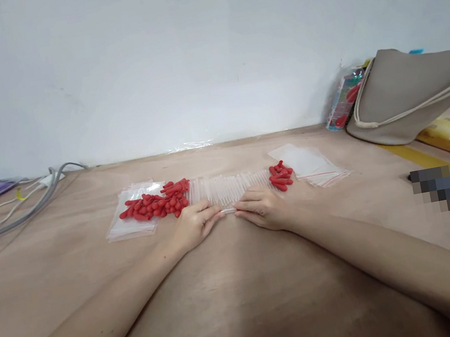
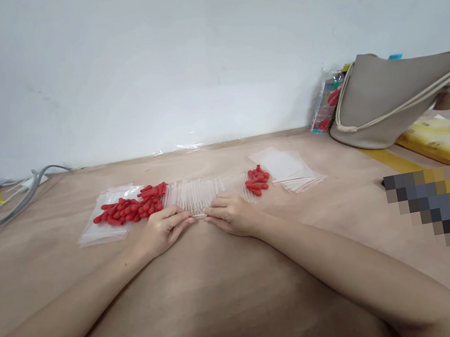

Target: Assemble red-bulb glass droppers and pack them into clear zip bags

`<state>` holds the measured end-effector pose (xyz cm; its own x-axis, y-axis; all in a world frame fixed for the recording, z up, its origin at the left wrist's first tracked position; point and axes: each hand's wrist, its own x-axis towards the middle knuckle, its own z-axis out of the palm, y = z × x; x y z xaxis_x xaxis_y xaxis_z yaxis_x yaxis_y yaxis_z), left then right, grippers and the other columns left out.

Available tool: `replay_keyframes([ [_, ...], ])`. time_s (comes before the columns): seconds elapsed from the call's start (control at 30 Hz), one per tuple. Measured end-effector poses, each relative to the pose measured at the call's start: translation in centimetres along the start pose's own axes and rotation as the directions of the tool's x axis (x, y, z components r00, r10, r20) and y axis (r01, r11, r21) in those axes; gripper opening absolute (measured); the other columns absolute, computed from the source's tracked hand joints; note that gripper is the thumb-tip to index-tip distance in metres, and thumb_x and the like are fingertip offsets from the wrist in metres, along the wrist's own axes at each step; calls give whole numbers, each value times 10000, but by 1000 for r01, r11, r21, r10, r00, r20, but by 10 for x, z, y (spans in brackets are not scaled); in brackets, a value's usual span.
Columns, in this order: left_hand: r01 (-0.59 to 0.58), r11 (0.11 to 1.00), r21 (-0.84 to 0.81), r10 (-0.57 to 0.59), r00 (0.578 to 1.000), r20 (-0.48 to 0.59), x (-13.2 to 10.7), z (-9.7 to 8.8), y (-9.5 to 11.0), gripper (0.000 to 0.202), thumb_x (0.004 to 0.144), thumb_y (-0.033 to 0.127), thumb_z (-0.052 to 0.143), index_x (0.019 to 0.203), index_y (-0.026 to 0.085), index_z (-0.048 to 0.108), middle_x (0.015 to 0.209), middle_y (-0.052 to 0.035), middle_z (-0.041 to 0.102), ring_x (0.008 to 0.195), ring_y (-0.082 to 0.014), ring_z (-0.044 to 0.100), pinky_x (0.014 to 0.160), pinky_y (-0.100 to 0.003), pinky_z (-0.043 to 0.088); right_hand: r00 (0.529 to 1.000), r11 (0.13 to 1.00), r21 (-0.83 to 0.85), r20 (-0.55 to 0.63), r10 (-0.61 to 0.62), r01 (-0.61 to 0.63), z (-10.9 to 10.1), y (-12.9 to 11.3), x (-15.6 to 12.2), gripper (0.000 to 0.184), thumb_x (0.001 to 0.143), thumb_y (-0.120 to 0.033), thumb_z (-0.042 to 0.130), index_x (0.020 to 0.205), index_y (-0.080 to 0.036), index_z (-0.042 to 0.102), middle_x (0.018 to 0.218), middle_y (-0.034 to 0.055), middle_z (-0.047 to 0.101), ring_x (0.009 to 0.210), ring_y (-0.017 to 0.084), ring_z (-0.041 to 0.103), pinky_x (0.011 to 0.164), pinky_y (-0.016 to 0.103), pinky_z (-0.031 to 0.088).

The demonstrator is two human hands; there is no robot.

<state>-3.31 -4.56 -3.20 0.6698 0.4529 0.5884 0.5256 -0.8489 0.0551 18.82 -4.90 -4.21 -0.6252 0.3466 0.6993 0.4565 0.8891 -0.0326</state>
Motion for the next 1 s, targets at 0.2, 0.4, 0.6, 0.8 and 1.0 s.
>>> replay_keyframes([
  [0.2, 55, 996, -70, -53, 998, 32, -1, 2, 1, 263, 889, 273, 435, 834, 137, 654, 684, -37, 551, 604, -109, 518, 553, -205, 417, 997, 995, -57, 6, -80, 80, 1, 2, 0, 195, 870, -186, 425, 896, -159, 616, 696, 55, 613, 647, 146, 517, 616, 289, 432],
  [0.4, 118, 990, -83, -115, 993, 35, 0, 4, 1, 275, 899, 259, 408, 825, 131, 640, 677, -32, 529, 614, -115, 512, 568, -210, 412, 991, 984, -128, 64, -119, 126, -2, 4, 8, 254, 887, -158, 355, 952, -142, 600, 719, 78, 587, 660, 158, 497, 612, 303, 417],
  [0.6, 144, 987, -72, -145, 989, -9, 1, 6, -1, 262, 895, 276, 424, 836, 139, 640, 677, -24, 530, 603, -112, 511, 568, -211, 413, 990, 982, 127, -7, 138, -136, 0, 6, 1, 392, 859, -280, 474, 1232, -164, 435, 873, 75, 617, 785, 156, 569, 706, 305, 473],
  [0.8, 126, 990, -66, -128, 992, -14, 0, 8, -4, 256, 889, 294, 439, 856, 144, 644, 719, -36, 559, 632, -116, 540, 591, -215, 432, 975, 965, 142, 0, 222, -220, -3, 10, -3, 127, 805, -266, 560, 877, -180, 618, 769, 45, 645, 735, 160, 577, 706, 315, 455],
  [1.0, 81, 997, -19, -82, 995, -50, -1, 8, -2, 252, 893, 286, 427, 875, 150, 639, 697, -28, 546, 587, -101, 516, 541, -197, 406, 978, 956, 213, -8, 208, -201, 0, 4, 1, 123, 820, -212, 515, 860, -160, 618, 752, 55, 620, 707, 146, 558, 654, 281, 459],
])
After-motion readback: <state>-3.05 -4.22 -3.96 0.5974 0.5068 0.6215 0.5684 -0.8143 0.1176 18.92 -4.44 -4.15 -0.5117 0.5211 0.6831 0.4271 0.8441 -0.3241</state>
